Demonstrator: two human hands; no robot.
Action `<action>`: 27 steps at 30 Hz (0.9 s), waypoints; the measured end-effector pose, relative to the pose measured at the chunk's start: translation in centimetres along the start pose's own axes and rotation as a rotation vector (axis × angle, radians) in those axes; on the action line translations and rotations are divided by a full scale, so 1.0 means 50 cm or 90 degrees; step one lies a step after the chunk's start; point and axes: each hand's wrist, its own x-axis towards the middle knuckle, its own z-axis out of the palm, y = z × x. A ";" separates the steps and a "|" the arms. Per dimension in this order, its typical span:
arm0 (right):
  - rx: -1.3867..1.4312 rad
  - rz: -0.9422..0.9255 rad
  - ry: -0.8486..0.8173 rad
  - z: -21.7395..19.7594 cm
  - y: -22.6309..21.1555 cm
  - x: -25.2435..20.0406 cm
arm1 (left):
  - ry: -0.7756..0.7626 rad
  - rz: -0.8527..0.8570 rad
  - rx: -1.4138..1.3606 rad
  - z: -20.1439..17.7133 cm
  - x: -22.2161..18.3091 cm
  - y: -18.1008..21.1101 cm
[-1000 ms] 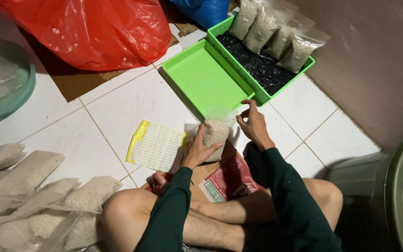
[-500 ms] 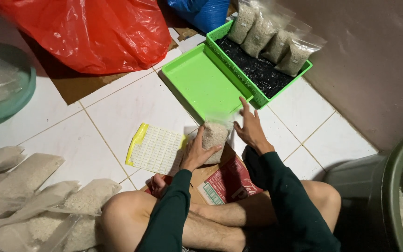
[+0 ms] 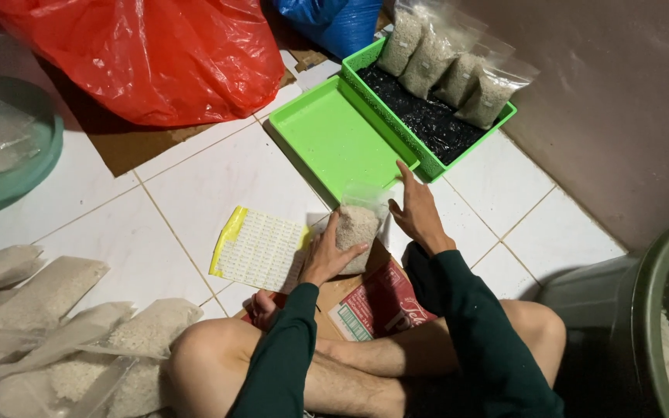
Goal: The person sits on the floor and repeatedly fills small clear plastic bags with a granular material from a large tub. They wipe the outside of each bag with a black cloth, apply a label, and place the finished bag into a green tray.
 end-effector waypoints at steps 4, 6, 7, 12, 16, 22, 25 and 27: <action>0.056 -0.022 0.049 0.024 0.044 0.012 | -0.010 -0.001 -0.014 -0.004 -0.010 0.006; 0.047 -0.042 0.026 0.018 0.029 0.007 | -0.010 0.003 -0.019 -0.002 -0.008 0.006; 0.018 -0.040 -0.015 0.009 0.012 -0.001 | -0.011 0.008 -0.020 0.001 -0.006 0.004; 0.015 -0.035 0.006 0.020 -0.004 -0.009 | 0.004 0.046 -0.019 0.009 0.002 -0.017; 0.054 -0.080 0.091 0.050 0.001 0.002 | 0.023 0.047 -0.007 0.020 0.005 -0.017; 0.064 -0.096 0.072 0.023 -0.064 -0.013 | 0.007 0.015 0.019 0.008 0.001 -0.005; 0.035 -0.137 0.012 0.020 -0.063 -0.005 | 0.005 0.037 -0.002 0.009 -0.002 -0.007; 0.012 -0.157 -0.022 0.013 -0.080 -0.009 | 0.002 0.047 -0.027 0.012 -0.002 -0.013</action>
